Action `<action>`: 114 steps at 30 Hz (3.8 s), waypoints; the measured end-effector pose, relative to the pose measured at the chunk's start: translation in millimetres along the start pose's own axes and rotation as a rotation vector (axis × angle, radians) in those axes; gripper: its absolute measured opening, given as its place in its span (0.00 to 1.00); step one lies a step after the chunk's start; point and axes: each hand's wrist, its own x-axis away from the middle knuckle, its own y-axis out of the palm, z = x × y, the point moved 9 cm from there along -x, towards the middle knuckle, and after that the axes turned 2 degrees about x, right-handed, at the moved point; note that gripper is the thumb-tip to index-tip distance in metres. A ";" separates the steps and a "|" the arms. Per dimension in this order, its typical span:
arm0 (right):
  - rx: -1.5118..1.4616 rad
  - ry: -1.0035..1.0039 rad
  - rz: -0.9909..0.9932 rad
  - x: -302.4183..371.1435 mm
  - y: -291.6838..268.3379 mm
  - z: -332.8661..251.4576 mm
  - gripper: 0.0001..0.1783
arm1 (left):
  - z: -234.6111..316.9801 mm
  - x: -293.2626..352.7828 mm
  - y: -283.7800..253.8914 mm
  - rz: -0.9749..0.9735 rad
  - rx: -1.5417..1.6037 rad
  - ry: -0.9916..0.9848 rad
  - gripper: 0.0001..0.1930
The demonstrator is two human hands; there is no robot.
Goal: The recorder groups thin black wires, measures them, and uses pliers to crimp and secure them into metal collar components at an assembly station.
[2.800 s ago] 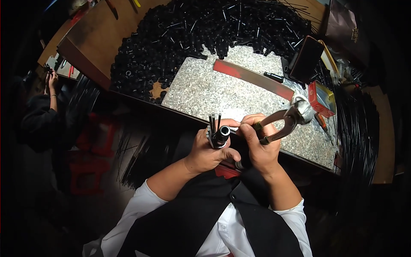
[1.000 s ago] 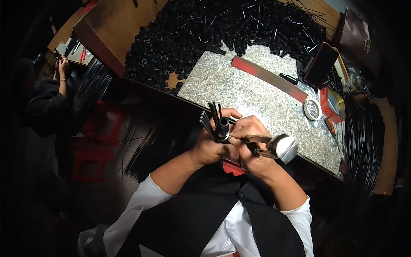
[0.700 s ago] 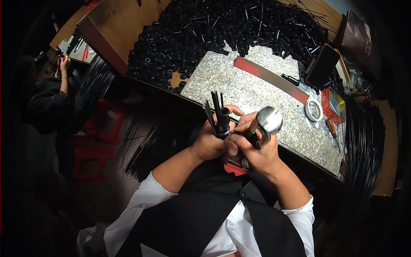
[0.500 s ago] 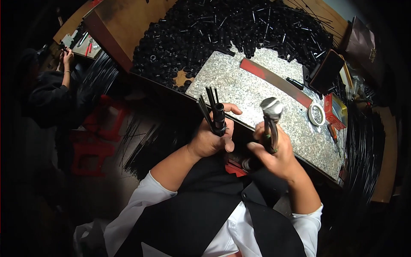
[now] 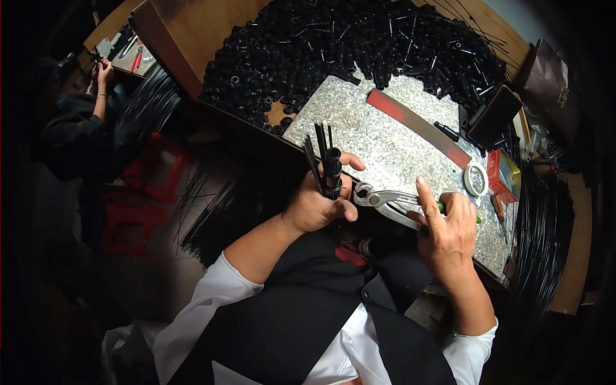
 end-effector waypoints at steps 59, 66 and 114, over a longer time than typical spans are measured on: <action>0.038 -0.080 -0.119 -0.9 7.8 -14.5 0.36 | -2.5 7.3 9.7 -0.006 -0.137 -0.059 0.33; 0.047 -0.053 -0.134 3.2 12.4 -12.6 0.34 | 1.1 5.0 12.0 -0.001 -0.194 -0.073 0.32; -0.581 0.234 -0.364 14.7 60.2 36.4 0.38 | 27.6 -12.4 -32.8 0.044 0.150 0.081 0.47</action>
